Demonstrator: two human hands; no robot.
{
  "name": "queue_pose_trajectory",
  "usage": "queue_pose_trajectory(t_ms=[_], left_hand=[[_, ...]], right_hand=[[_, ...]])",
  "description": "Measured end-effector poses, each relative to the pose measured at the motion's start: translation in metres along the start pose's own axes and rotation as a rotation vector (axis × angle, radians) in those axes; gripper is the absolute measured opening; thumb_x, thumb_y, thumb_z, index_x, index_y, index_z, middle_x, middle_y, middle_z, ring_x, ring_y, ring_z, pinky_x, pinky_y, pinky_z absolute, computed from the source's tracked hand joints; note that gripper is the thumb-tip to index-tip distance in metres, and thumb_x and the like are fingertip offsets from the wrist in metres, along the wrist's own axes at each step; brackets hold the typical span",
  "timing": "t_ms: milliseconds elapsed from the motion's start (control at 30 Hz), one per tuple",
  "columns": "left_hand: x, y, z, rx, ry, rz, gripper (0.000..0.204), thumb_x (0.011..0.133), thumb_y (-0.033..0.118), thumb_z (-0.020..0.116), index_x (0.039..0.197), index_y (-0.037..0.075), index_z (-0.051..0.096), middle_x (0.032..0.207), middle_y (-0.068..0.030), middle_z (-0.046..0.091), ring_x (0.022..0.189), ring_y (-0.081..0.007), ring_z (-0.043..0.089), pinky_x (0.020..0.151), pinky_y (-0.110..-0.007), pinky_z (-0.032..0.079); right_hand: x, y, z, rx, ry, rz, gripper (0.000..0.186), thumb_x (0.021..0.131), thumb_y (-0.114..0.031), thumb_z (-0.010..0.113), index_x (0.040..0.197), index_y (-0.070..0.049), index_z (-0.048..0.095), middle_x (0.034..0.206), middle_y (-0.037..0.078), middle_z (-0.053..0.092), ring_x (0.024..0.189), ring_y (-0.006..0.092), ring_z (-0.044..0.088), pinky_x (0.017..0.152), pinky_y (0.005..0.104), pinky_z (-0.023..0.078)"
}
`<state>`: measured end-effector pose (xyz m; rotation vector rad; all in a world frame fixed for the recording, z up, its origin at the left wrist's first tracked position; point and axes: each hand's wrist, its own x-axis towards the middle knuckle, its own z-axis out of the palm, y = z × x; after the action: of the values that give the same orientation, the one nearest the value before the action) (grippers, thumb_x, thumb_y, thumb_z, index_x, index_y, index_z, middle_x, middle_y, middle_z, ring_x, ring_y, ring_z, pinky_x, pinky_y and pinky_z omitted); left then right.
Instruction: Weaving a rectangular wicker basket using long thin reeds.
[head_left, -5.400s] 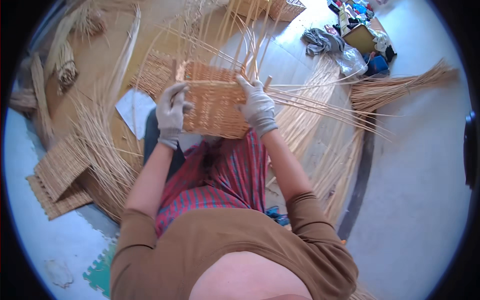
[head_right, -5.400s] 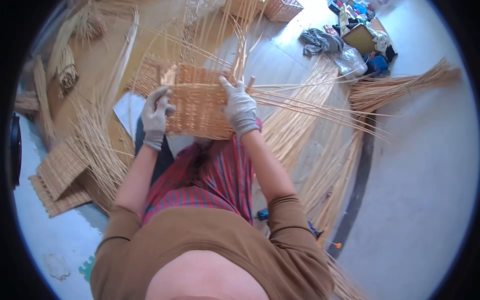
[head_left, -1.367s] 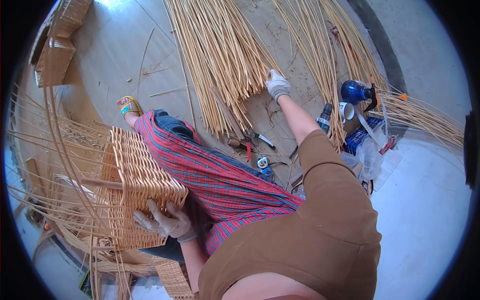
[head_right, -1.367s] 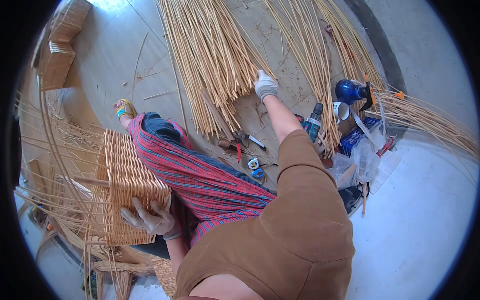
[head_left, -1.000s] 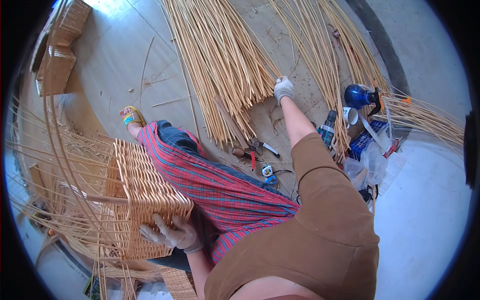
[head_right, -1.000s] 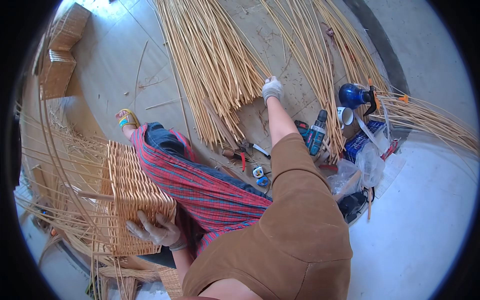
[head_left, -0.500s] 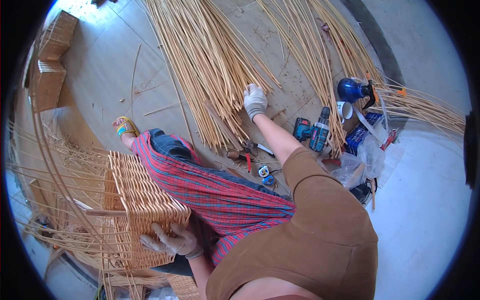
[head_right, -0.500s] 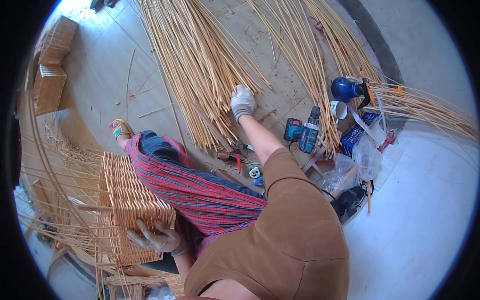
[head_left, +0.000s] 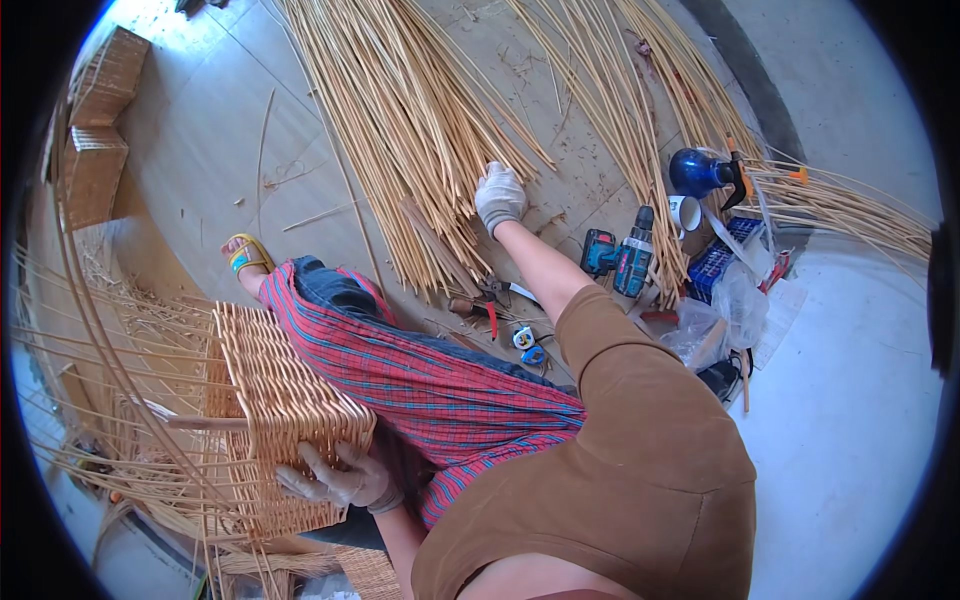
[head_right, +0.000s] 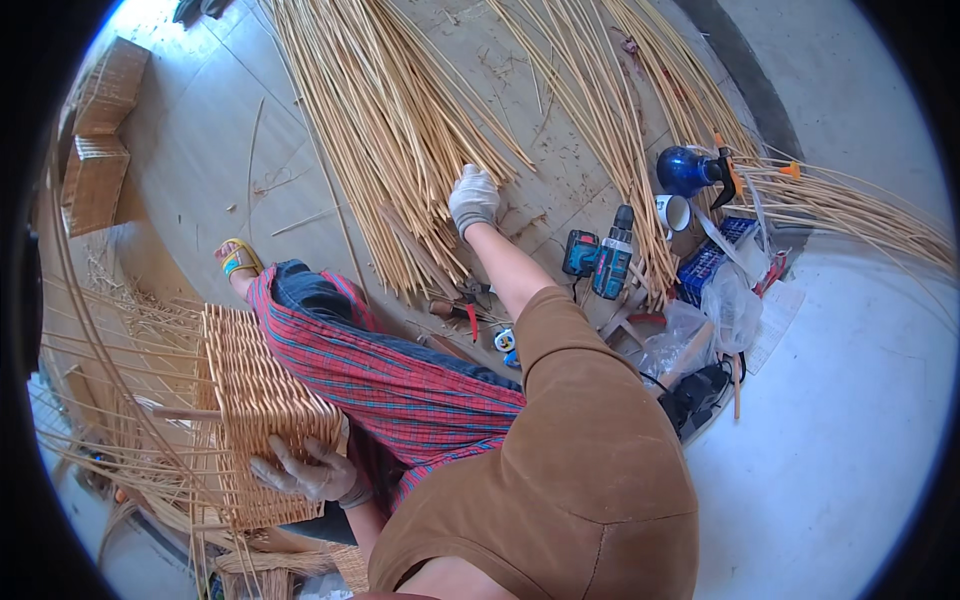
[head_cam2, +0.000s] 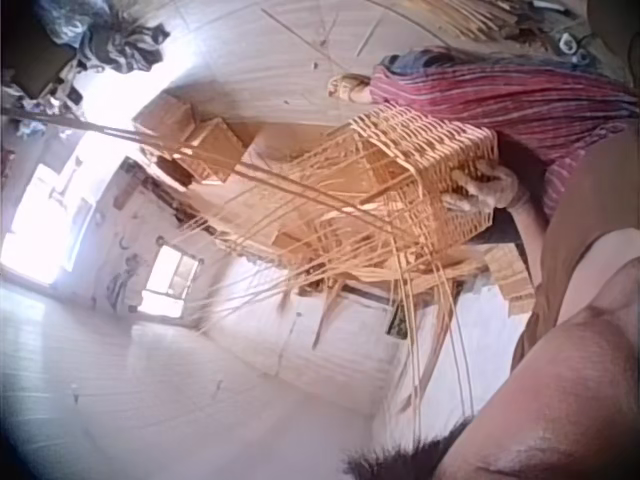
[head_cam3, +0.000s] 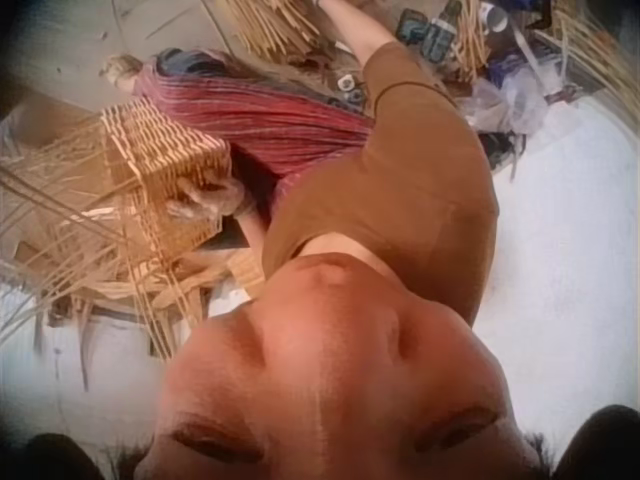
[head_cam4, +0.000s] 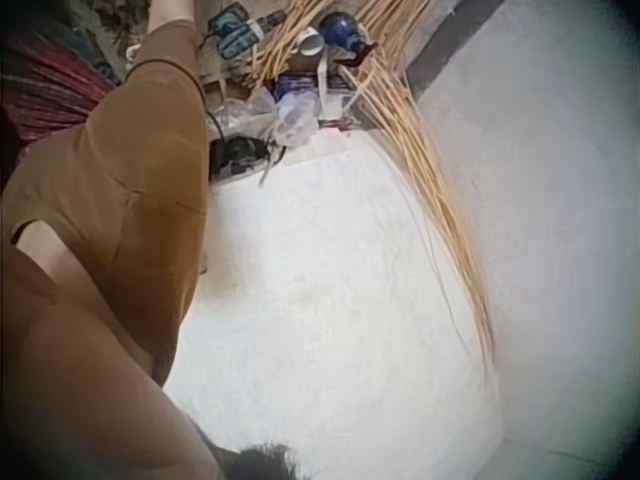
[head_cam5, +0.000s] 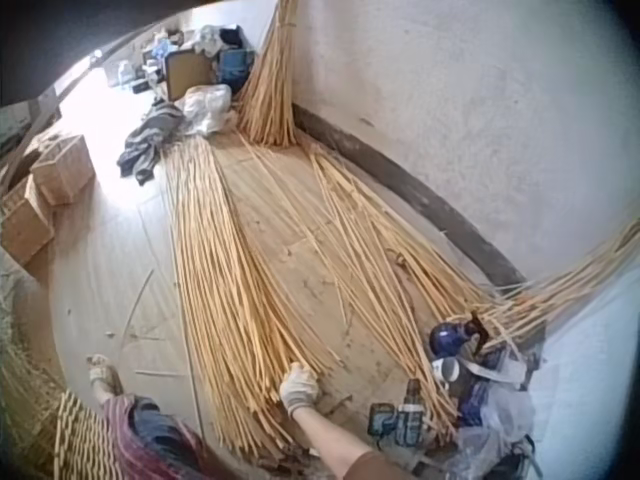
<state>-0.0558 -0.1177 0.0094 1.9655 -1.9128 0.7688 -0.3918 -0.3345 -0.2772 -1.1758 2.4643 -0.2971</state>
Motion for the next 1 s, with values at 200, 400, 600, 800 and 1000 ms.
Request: queue_pose_trajectory(t_ms=[200, 400, 600, 800, 1000], left_hand=[[0.000, 0.000, 0.000, -0.009, -0.009, -0.009, 0.046, 0.101, 0.036, 0.055, 0.134, 0.004, 0.059, 0.146, -0.0261, 0.044, 0.135, -0.0433, 0.041, 0.112, -0.060, 0.033], [-0.001, 0.000, -0.002, -0.001, -0.008, -0.016, 0.047, 0.101, 0.037, 0.055, 0.134, 0.004, 0.059, 0.147, -0.0256, 0.043, 0.135, -0.0432, 0.041, 0.112, -0.060, 0.033], [0.005, 0.002, -0.003, -0.023, -0.023, -0.029, 0.047, 0.102, 0.038, 0.054, 0.133, 0.004, 0.060, 0.147, -0.0251, 0.042, 0.136, -0.0439, 0.040, 0.112, -0.061, 0.033], [0.002, -0.004, -0.008, 0.001, -0.049, -0.032, 0.046, 0.102, 0.038, 0.054, 0.133, 0.004, 0.060, 0.147, -0.0249, 0.043, 0.136, -0.0447, 0.039, 0.112, -0.062, 0.033], [0.005, 0.003, -0.003, -0.069, -0.030, -0.039, 0.045, 0.102, 0.037, 0.054, 0.133, 0.005, 0.060, 0.147, -0.0262, 0.042, 0.137, -0.0445, 0.039, 0.112, -0.062, 0.032]], right_hand=[[-0.004, 0.017, 0.009, -0.068, 0.027, -0.096, 0.014, 0.093, -0.021, 0.058, 0.105, -0.013, 0.057, 0.101, 0.018, 0.062, 0.086, 0.0364, 0.069, 0.073, 0.0491, 0.056], [0.004, 0.034, 0.004, -0.044, 0.004, -0.134, 0.022, 0.093, -0.025, 0.055, 0.113, -0.016, 0.060, 0.102, 0.018, 0.062, 0.086, 0.0392, 0.066, 0.077, 0.0511, 0.054], [0.016, 0.080, -0.015, 0.077, 0.112, -0.091, 0.017, 0.090, -0.016, 0.051, 0.101, -0.009, 0.062, 0.100, 0.027, 0.062, 0.092, 0.0454, 0.061, 0.080, 0.0542, 0.050], [0.011, 0.096, -0.060, 0.040, 0.055, -0.064, 0.018, 0.090, -0.025, 0.061, 0.098, -0.009, 0.065, 0.088, 0.018, 0.070, 0.082, 0.0404, 0.067, 0.075, 0.0487, 0.053], [0.032, 0.107, -0.067, 0.468, 0.018, 0.024, 0.029, 0.094, -0.032, 0.067, 0.100, -0.003, 0.069, 0.085, 0.007, 0.070, 0.075, 0.0134, 0.061, 0.073, 0.0317, 0.049]])
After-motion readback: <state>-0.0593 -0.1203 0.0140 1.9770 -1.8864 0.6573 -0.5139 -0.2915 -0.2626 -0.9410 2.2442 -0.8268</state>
